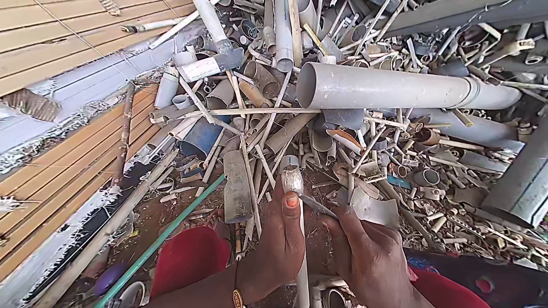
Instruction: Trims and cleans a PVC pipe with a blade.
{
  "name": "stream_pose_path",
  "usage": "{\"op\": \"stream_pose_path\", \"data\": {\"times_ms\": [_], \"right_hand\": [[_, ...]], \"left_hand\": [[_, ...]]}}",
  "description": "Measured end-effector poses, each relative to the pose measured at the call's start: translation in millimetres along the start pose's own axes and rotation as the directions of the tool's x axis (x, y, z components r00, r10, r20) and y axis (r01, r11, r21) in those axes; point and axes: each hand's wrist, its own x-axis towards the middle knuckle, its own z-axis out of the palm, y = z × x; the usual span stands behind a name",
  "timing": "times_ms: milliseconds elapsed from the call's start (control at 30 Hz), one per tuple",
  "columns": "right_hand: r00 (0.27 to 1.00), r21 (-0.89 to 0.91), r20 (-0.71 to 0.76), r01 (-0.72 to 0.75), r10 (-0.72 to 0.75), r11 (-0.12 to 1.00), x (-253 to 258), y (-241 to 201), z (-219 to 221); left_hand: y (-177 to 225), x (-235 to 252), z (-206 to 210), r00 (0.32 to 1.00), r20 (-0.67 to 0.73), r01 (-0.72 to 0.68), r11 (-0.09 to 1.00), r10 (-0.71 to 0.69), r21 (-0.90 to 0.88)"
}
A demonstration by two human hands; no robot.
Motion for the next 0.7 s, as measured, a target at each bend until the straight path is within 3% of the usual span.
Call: {"op": "stream_pose_path", "data": {"times_ms": [167, 233, 267, 300, 367, 433, 467, 567, 700], "right_hand": [[0.989, -0.197, -0.096, 0.089, -0.109, 0.976, -3.0, 7.8, 5.4], [0.998, -0.067, -0.064, 0.024, -0.028, 0.997, -1.7, 9.3, 7.5], [0.999, 0.08, -0.006, -0.049, 0.05, 0.996, -1.5, 8.1, 8.5], [0.988, 0.27, 0.085, -0.15, 0.131, 0.951, -1.8, 6.0, 8.9], [0.928, 0.621, 0.305, -0.365, 0.215, 0.693, -4.5, -1.0, 7.3], [0.876, 0.736, 0.428, -0.481, 0.223, 0.477, -3.9, -10.0, 1.6], [0.878, 0.748, 0.427, -0.478, 0.217, 0.461, -3.1, -12.5, -0.5], [0.917, 0.698, 0.327, -0.396, 0.227, 0.596, -0.6, -17.3, -5.4], [0.854, 0.586, 0.385, -0.519, 0.35, 0.622, 4.4, -31.8, -10.0]], "left_hand": [[-1.0, 2.8, -1.3, 0.999, 0.044, 0.028, 0.999, -0.027, -0.02], [0.8, 6.7, -3.0, 0.992, 0.093, 0.092, 0.99, -0.082, -0.109], [3.4, 8.3, -3.6, 0.988, 0.104, 0.124, 0.982, -0.11, -0.142], [6.2, 9.0, -2.6, 0.988, 0.09, 0.14, 0.978, -0.128, -0.152], [9.3, 5.1, -2.7, 0.992, 0.086, 0.102, 0.986, -0.091, -0.129], [9.5, 4.0, 0.0, 0.999, 0.043, 0.006, 0.996, -0.002, -0.091], [9.6, 2.7, 1.5, 0.999, 0.009, -0.03, 0.996, 0.031, -0.08], [15.8, -3.3, 6.7, 0.997, -0.059, -0.05, 0.997, 0.047, -0.066], [19.4, 2.5, 5.1, 1.0, -0.012, -0.021, 1.0, 0.021, 0.02]]}}
